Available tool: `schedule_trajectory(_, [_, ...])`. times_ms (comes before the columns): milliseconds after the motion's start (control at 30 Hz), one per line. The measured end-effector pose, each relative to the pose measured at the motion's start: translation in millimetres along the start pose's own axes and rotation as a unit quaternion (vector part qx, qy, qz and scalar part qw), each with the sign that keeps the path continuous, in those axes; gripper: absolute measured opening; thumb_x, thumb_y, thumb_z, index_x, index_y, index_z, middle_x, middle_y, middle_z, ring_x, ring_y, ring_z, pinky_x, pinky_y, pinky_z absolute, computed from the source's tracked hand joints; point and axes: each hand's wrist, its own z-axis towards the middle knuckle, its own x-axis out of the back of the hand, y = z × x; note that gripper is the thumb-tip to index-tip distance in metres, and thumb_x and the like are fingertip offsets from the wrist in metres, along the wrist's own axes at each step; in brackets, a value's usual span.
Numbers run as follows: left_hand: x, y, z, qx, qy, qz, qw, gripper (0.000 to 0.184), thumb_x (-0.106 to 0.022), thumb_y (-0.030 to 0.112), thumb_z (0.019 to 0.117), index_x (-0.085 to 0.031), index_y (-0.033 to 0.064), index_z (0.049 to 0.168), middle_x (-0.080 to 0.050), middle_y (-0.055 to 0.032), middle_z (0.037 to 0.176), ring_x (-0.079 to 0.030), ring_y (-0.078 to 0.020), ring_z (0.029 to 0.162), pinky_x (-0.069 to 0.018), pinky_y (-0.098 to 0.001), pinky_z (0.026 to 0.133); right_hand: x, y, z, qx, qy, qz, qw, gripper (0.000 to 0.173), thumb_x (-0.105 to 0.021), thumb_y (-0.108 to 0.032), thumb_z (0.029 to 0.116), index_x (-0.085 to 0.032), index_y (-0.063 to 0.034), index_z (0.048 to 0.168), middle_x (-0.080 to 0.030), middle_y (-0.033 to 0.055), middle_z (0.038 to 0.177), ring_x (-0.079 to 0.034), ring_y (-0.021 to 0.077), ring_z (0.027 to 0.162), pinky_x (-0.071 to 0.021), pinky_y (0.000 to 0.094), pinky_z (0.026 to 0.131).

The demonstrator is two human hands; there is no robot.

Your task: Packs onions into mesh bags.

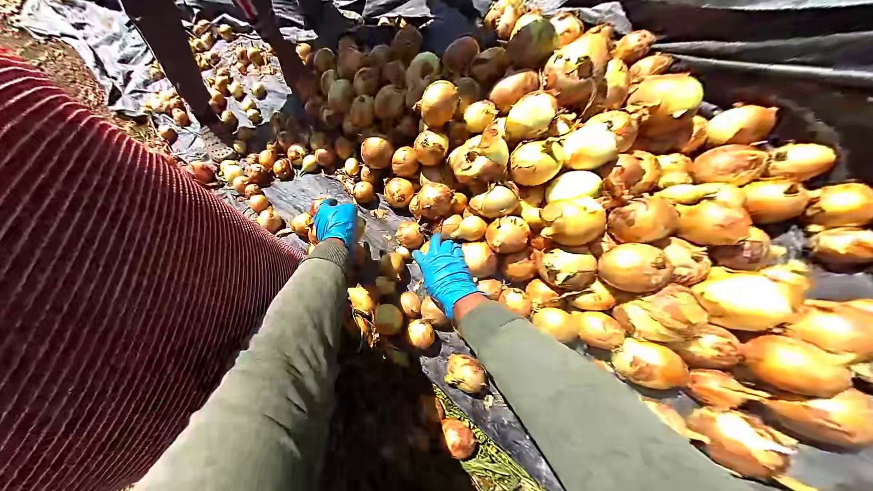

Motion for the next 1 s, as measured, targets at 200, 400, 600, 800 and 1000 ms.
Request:
schedule_trajectory(200, [32, -6, 92, -0.069, -0.124, 0.471, 0.871, 0.070, -0.068, 0.067, 0.0846, -0.074, 0.0025, 0.112, -0.067, -0.0253, 0.124, -0.061, -0.0441, 0.123, -0.0430, -0.0718, 0.101, -20, 7, 5, -0.010, -0.030, 0.053, 0.998, 0.067, -0.074, -0.055, 0.0830, -0.065, -0.0117, 0.133, -0.061, 0.0289, 0.128, -0.058, 0.0484, 0.120, -0.0434, 0.0643, 0.104])
schedule_trajectory(400, [23, 10, 65, -0.097, -0.236, 0.541, 0.801, 0.062, -0.073, 0.055, 0.0890, -0.073, -0.0027, 0.111, -0.067, -0.0288, 0.121, -0.060, -0.0474, 0.121, -0.0423, -0.0714, 0.102, -9, 11, -38, -0.014, 0.014, 0.203, 0.979, 0.074, -0.076, -0.062, 0.0771, -0.064, -0.0209, 0.137, -0.064, 0.0141, 0.132, -0.063, 0.0320, 0.119, -0.0469, 0.0532, 0.103])
schedule_trajectory(600, [9, 19, 58, -0.080, -0.247, 0.558, 0.788, 0.058, -0.079, 0.046, 0.0860, -0.070, -0.0065, 0.111, -0.066, -0.0311, 0.119, -0.061, -0.0474, 0.119, -0.0431, -0.0700, 0.100, 33, 49, -125, -0.199, 0.135, 0.643, 0.727, 0.027, -0.061, -0.043, 0.1006, -0.072, -0.0223, 0.112, -0.072, -0.0012, 0.107, -0.067, 0.0163, 0.093, -0.0566, 0.0415, 0.077])
schedule_trajectory(800, [16, 115, 62, -0.222, -0.327, 0.473, 0.787, 0.058, -0.082, 0.058, 0.0737, -0.075, 0.0145, 0.111, -0.073, -0.0137, 0.108, -0.068, -0.0330, 0.105, -0.0511, -0.0636, 0.092, 53, 56, -98, -0.322, 0.009, 0.319, 0.891, 0.062, -0.068, -0.050, 0.0925, -0.048, -0.0228, 0.145, -0.069, 0.0213, 0.097, -0.068, 0.0453, 0.084, -0.0530, 0.0656, 0.064])
schedule_trajectory(1000, [-41, 142, 17, -0.160, -0.518, 0.042, 0.839, 0.064, -0.075, 0.035, 0.0891, -0.052, 0.0166, 0.146, -0.066, -0.0099, 0.128, -0.066, -0.0211, 0.113, -0.0543, -0.0442, 0.097, 56, 36, -77, -0.330, 0.000, 0.277, 0.903, 0.078, -0.078, -0.044, 0.0859, -0.041, -0.0194, 0.150, -0.070, 0.0237, 0.101, -0.069, 0.0475, 0.091, -0.0543, 0.0673, 0.069])
